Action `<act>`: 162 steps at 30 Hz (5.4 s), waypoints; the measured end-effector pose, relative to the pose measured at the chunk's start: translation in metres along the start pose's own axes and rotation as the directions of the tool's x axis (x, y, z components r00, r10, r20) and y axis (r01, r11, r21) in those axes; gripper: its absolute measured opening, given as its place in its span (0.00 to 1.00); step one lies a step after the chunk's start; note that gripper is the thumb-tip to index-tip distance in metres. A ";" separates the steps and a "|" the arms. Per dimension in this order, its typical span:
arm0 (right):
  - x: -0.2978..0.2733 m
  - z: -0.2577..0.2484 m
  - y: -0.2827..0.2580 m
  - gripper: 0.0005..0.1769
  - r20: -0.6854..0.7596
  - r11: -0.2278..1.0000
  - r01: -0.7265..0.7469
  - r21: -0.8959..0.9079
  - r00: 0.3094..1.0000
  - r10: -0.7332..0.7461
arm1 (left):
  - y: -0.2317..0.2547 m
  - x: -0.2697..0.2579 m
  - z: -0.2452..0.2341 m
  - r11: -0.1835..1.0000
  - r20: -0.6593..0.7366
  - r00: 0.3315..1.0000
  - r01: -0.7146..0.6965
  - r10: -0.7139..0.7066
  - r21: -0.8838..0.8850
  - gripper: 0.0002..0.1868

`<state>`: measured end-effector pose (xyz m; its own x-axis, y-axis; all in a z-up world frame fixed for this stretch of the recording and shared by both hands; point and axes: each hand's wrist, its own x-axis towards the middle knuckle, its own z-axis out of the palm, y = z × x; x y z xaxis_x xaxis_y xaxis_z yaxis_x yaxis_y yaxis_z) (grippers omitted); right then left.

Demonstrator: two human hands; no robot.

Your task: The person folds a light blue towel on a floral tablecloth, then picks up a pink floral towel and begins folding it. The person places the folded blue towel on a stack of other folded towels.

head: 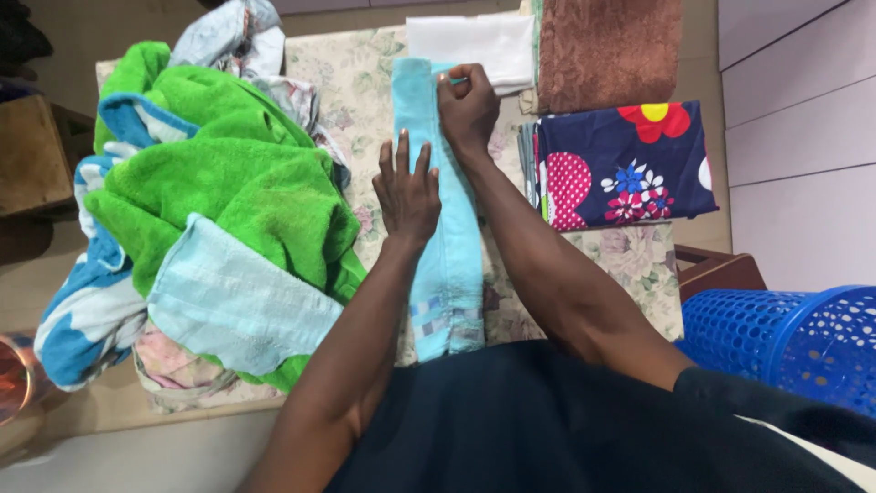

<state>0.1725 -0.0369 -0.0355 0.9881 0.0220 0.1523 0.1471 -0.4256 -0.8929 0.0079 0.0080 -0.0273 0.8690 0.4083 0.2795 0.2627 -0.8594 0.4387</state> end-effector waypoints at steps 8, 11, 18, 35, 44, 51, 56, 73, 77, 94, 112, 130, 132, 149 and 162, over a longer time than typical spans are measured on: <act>-0.008 -0.011 0.025 0.10 -0.073 0.995 0.095 0.028 0.993 -0.092 | 0.000 0.016 0.006 0.986 -0.036 0.990 0.131 -0.136 -0.105 0.16; -0.003 -0.016 0.018 0.19 0.015 0.984 0.180 -0.001 0.984 -0.180 | 0.002 0.033 0.005 0.975 -0.053 0.983 0.166 -0.175 -0.151 0.16; 0.043 -0.008 -0.001 0.07 0.090 0.920 0.383 -0.082 0.923 -0.375 | -0.003 0.085 0.009 0.984 -0.066 0.993 0.087 -0.098 -0.155 0.25; 0.052 -0.002 -0.003 0.05 0.094 0.949 0.286 -0.130 0.957 -0.275 | -0.014 0.099 0.037 0.877 -0.179 0.938 0.194 -0.297 -0.439 0.16; 0.048 -0.015 -0.010 0.04 0.000 0.966 0.253 -0.046 0.967 -0.253 | -0.024 0.098 0.025 0.789 -0.180 0.898 0.239 -0.402 -0.566 0.16; -0.061 -0.064 -0.002 0.06 -0.068 0.982 0.191 -0.015 0.979 -0.191 | -0.005 0.006 -0.003 0.899 -0.242 0.908 0.240 -0.341 -0.366 0.20; -0.143 -0.106 0.017 0.07 0.025 0.963 0.236 -0.134 0.972 -0.235 | 0.007 -0.057 -0.033 0.910 -0.152 0.933 0.265 -0.325 -0.319 0.22; -0.227 -0.171 0.014 0.23 0.301 0.949 -0.044 -0.311 0.943 0.142 | 0.029 -0.171 -0.064 0.844 0.019 0.870 0.484 -0.493 -0.230 0.28; -0.239 -0.180 0.009 0.25 0.326 0.959 0.133 -0.251 0.944 -0.046 | 0.051 -0.189 -0.069 0.923 -0.171 0.920 0.312 -0.353 -0.227 0.30; -0.337 -0.199 0.013 0.11 0.344 0.911 0.372 -0.178 0.891 -0.297 | 0.012 -0.267 -0.097 0.955 -0.065 0.983 -0.181 0.170 -0.234 0.12; -0.404 -0.199 0.003 0.13 0.238 0.878 0.318 -0.356 0.940 -0.244 | -0.020 -0.279 -0.089 0.932 -0.005 0.984 -0.168 0.176 -0.320 0.04; -0.366 -0.207 0.009 0.12 0.368 0.870 0.313 -0.381 0.914 -0.168 | -0.020 -0.257 -0.104 0.926 0.128 0.958 -0.207 0.257 -0.316 0.15; -0.360 -0.208 0.012 0.10 0.402 0.865 0.298 -0.404 0.907 -0.125 | -0.019 -0.255 -0.106 0.926 0.159 0.943 -0.239 0.293 -0.292 0.08; -0.321 -0.198 0.037 0.25 0.306 0.807 0.000 -0.590 0.925 0.224 | -0.002 -0.235 -0.095 0.897 0.257 0.903 0.396 -0.343 -0.195 0.33; -0.324 -0.208 0.005 0.25 0.401 0.901 -0.429 0.062 0.838 0.372 | -0.002 -0.230 -0.088 0.610 0.254 0.893 0.442 -0.372 -0.658 0.23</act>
<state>-0.1566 -0.2347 -0.0012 0.9003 0.2226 -0.3739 -0.2889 -0.3368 -0.8961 -0.2293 -0.0576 -0.0174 0.7844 0.6063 -0.1307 0.2684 -0.1419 0.9528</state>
